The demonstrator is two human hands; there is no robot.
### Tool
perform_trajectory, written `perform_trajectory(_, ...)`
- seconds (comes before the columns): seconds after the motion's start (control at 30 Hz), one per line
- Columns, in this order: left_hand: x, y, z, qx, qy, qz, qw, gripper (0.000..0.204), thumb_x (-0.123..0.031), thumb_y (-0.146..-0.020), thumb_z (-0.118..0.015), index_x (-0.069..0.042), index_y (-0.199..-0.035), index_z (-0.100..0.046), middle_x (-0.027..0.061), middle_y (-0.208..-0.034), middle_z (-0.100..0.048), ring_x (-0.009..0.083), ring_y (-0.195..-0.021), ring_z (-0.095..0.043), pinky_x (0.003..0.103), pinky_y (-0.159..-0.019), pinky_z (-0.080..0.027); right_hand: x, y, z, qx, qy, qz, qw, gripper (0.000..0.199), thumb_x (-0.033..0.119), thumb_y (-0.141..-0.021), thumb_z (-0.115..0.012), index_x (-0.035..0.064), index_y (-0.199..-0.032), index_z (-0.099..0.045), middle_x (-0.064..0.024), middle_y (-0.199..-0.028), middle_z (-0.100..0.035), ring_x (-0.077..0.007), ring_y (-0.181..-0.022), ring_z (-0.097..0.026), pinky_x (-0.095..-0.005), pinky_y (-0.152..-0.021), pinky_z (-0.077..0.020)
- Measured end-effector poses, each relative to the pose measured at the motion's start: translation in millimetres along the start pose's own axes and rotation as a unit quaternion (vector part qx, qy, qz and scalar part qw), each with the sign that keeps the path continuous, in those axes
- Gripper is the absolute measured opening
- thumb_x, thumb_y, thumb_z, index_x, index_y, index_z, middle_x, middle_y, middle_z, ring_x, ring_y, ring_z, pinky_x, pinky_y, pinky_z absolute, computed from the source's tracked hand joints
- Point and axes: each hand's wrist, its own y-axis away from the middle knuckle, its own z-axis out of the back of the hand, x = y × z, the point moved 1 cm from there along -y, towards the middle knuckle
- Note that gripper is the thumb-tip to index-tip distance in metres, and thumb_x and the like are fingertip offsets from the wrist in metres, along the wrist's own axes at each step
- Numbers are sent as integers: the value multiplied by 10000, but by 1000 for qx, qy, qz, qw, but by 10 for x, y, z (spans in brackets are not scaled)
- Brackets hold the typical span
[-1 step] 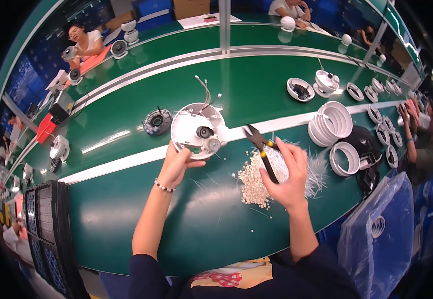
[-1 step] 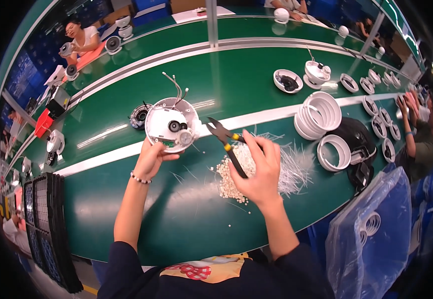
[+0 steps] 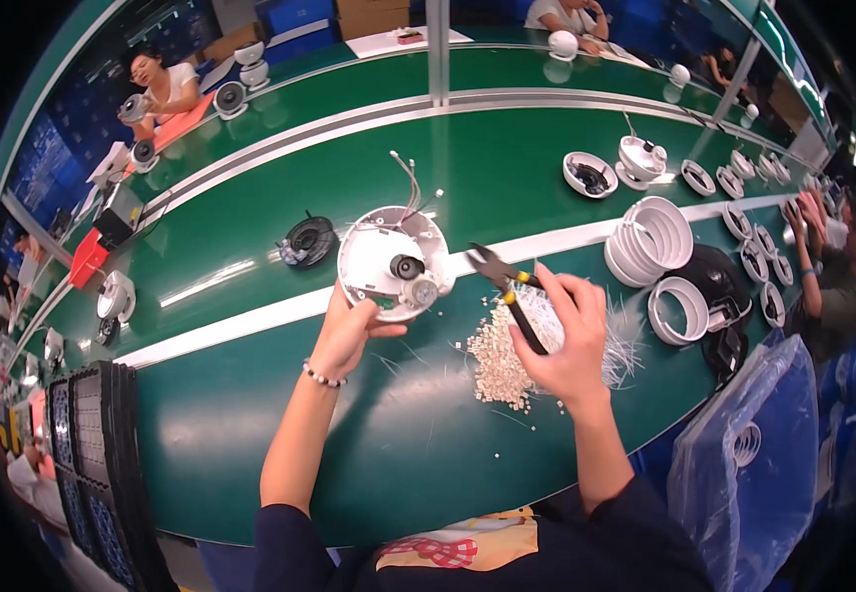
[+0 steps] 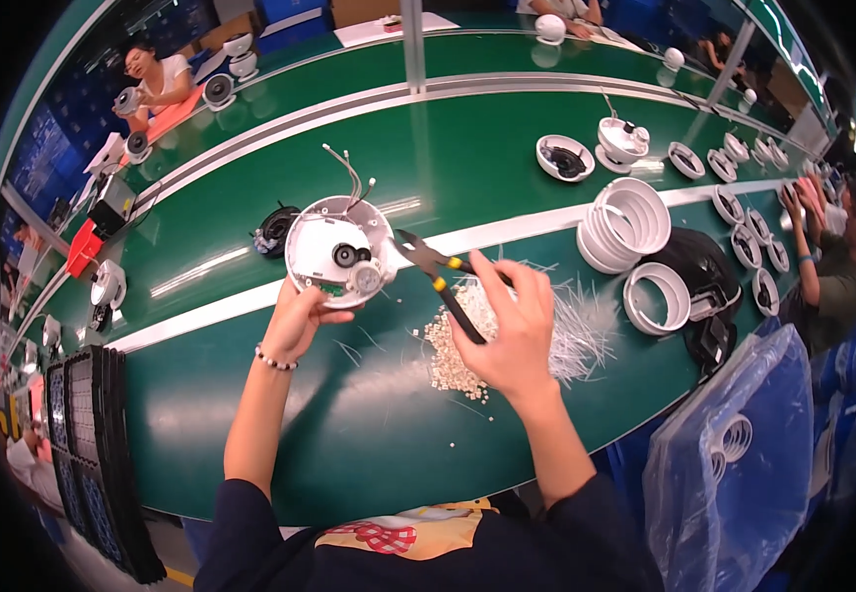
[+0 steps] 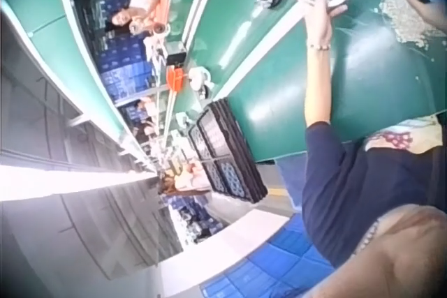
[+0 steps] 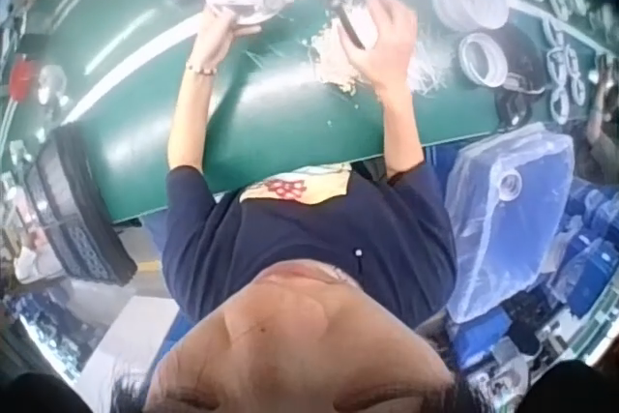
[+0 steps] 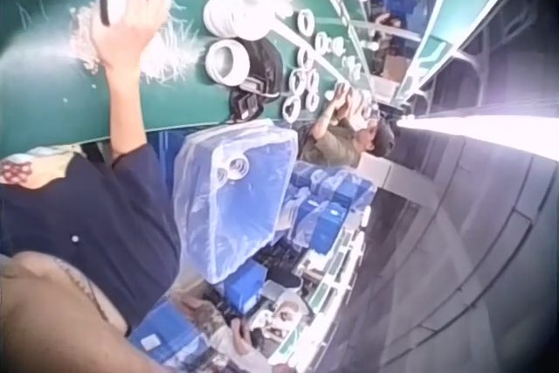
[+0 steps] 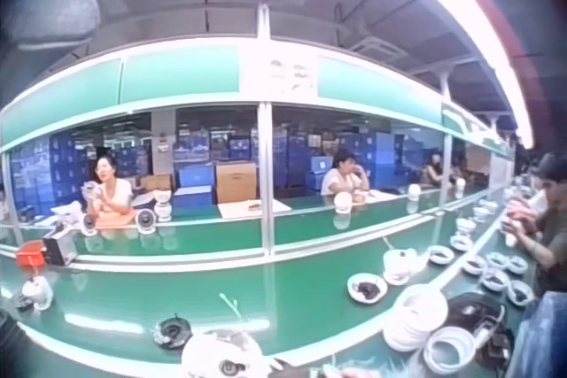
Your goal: Assembling security camera components on a production line, including circuit boards and housings.
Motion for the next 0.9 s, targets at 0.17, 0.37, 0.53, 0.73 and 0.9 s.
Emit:
perform_trajectory(0.17, -45, 220, -271, 42, -49, 16, 998, 621, 31, -701, -376, -66, -1275, -160, 133, -1141, -423, 250, -899, -566, 320, -608, -560, -13, -180, 62, 51, 92, 76, 991, 656, 123, -475, -685, 90, -1109, -519, -80, -938, -468, -247, -871, -448, -353, -712, -335)
perform_trajectory(0.37, -24, 333, -396, 43, -86, 11, 995, 667, 51, -692, -388, -81, -1295, -135, 128, -1152, -414, 243, -887, -567, 322, -601, -558, 1, -144, 54, 56, 112, 74, 989, 611, 101, -491, -675, 73, -1085, -536, -94, -919, -478, -248, -855, -447, -345, -713, -326)
perform_trajectory(0.53, -23, 361, -501, 48, -151, -15, 987, 702, 37, -704, -390, -77, -1315, -62, 153, -1183, -371, 239, -917, -542, 308, -603, -548, -99, -69, 71, 86, 102, 53, 990, 545, 95, -509, -664, 85, -1042, -548, -76, -832, -514, -236, -719, -493, -343, -621, -405)
perform_trajectory(0.73, 40, 121, -521, -45, -405, -138, 903, 751, -66, -685, -513, 33, -1294, -86, 290, -1223, -332, 388, -1026, -474, 380, -840, -407, -269, 168, 92, 64, 47, -22, 997, 461, 84, -554, -665, 64, -1004, -568, -87, -790, -551, -243, -688, -535, -329, -613, -444)
perform_trajectory(0.9, 76, -258, -487, -111, -514, -333, 783, 783, 4, -636, -508, 34, -1295, -86, 283, -1283, -242, 442, -1103, -366, 407, -840, -412, -403, 503, 147, -25, -54, -169, 984, 474, 102, -575, -691, 57, -1030, -566, -58, -817, -559, -156, -647, -530, -252, -535, -416)
